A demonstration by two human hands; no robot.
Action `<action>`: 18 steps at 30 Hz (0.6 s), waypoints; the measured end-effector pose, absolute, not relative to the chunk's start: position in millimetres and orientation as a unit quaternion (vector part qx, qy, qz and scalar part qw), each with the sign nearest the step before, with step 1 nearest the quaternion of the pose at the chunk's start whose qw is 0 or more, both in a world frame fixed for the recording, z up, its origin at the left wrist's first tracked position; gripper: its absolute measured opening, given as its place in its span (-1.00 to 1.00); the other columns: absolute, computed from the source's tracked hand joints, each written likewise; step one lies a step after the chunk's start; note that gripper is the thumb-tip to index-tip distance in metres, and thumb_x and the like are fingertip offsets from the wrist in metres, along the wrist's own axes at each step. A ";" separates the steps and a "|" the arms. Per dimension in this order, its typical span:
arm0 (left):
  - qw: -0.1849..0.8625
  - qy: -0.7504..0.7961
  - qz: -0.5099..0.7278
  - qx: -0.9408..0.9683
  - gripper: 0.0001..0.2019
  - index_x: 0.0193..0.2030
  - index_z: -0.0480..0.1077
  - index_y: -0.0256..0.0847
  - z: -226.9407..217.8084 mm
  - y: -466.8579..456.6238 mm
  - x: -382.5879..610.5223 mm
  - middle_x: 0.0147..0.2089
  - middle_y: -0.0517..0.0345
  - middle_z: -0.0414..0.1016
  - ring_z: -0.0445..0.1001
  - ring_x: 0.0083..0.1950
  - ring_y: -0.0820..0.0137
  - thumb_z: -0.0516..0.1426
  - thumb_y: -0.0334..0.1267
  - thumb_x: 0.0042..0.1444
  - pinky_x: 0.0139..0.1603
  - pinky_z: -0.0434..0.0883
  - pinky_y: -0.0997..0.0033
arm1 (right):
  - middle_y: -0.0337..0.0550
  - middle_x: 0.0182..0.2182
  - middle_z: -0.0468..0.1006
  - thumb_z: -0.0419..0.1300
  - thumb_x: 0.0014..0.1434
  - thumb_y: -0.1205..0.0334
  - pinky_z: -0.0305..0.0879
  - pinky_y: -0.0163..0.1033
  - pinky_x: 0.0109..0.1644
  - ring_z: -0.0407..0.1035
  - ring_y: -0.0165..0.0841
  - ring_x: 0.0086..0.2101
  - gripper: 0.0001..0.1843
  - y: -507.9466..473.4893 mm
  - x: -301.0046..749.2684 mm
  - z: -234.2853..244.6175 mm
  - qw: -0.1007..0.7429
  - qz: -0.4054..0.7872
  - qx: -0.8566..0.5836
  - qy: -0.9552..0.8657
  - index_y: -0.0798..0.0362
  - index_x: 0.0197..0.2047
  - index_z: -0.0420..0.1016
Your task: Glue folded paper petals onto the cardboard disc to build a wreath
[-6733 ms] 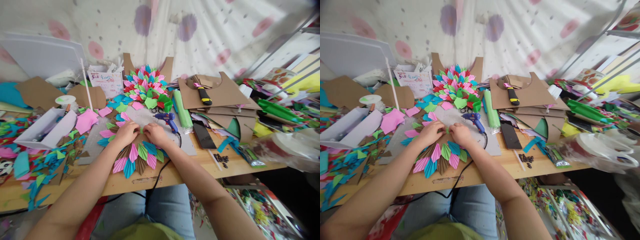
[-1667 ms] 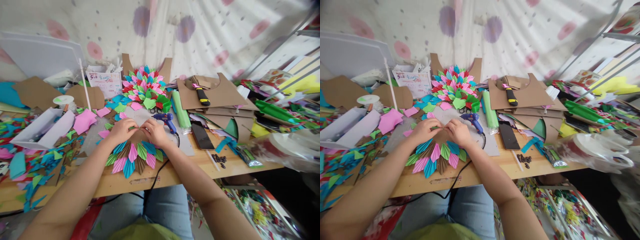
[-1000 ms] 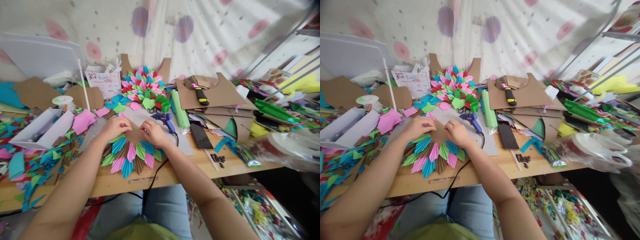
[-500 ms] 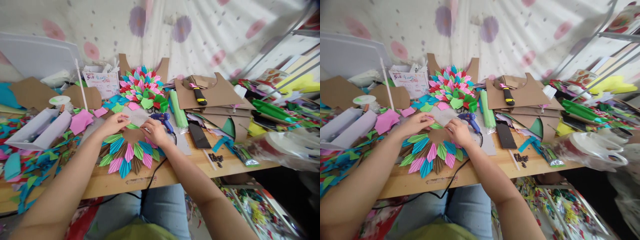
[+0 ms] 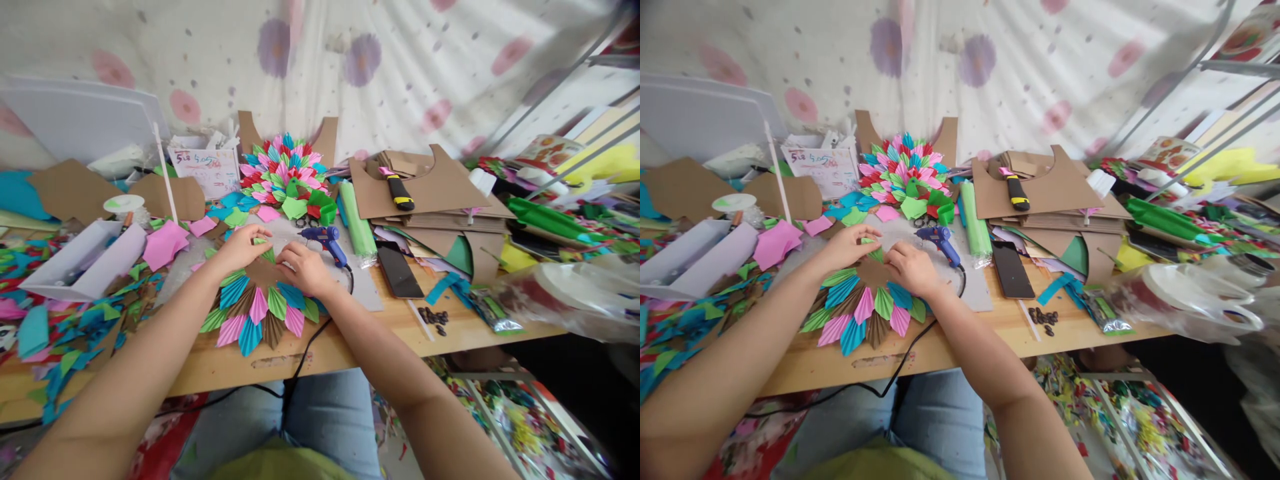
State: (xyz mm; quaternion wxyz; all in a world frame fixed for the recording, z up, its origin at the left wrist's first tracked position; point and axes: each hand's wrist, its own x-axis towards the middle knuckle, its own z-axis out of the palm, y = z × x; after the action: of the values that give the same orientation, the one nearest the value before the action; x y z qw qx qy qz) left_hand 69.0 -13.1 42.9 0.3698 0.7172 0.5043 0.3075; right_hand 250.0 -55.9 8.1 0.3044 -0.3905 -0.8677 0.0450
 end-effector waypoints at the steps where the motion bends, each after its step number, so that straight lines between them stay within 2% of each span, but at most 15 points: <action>1: 0.371 0.504 0.310 0.716 -0.70 -0.21 0.36 -0.21 41.6 -12.5 69.5 -0.29 0.17 0.49 0.33 -0.56 0.55 0.17 -0.13 -0.08 -0.55 0.29 0.51 | -0.10 -0.26 0.44 0.05 0.24 0.25 0.21 -0.24 -0.16 0.31 -0.32 -0.22 -0.85 -56.2 249.5 8.3 0.306 0.046 -0.398 -0.864 0.04 -0.25 0.44; 6: 0.347 0.518 0.333 0.707 -0.74 -0.21 0.34 -0.22 38.5 -12.6 72.9 -0.23 0.14 0.47 0.32 -0.57 0.58 0.17 -0.16 -0.05 -0.55 0.31 0.52 | -0.12 -0.30 0.44 0.09 0.22 0.25 0.19 -0.28 -0.20 0.32 -0.33 -0.24 -0.88 -57.1 248.8 10.7 0.325 0.041 -0.438 -0.837 0.05 -0.30 0.43; 10: 0.385 0.535 0.360 0.660 -0.74 -0.16 0.31 -0.21 41.0 -17.5 76.1 -0.17 0.10 0.43 0.34 -0.57 0.59 0.16 -0.21 0.00 -0.53 0.35 0.50 | -0.14 -0.31 0.44 0.09 0.22 0.23 0.15 -0.29 -0.27 0.30 -0.35 -0.29 -0.87 -56.2 249.3 10.0 0.327 0.035 -0.471 -0.818 0.04 -0.33 0.43; 14: 0.416 0.539 0.391 0.619 -0.69 -0.15 0.29 -0.20 41.0 -19.2 73.7 -0.19 0.11 0.43 0.42 -0.48 0.52 0.21 -0.29 -0.07 -0.45 0.40 0.45 | -0.14 -0.31 0.43 0.10 0.22 0.21 0.13 -0.30 -0.29 0.29 -0.36 -0.31 -0.86 -54.9 249.3 7.3 0.327 0.033 -0.492 -0.806 0.04 -0.34 0.43; 18: 0.425 0.520 0.374 0.640 -0.62 -0.14 0.29 -0.19 37.0 -17.6 69.3 -0.26 0.16 0.43 0.44 -0.48 0.48 0.24 -0.25 -0.14 -0.43 0.41 0.42 | -0.14 -0.30 0.43 0.12 0.20 0.21 0.11 -0.30 -0.31 0.29 -0.36 -0.32 -0.88 -54.7 247.7 6.3 0.322 0.026 -0.513 -0.796 0.04 -0.34 0.43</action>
State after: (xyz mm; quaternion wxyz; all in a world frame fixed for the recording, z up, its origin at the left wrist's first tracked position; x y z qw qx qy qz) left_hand 69.3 -17.6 37.0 0.4246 0.6396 0.5204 0.3739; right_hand 247.7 -54.7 6.3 0.3216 -0.5125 -0.7958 0.0258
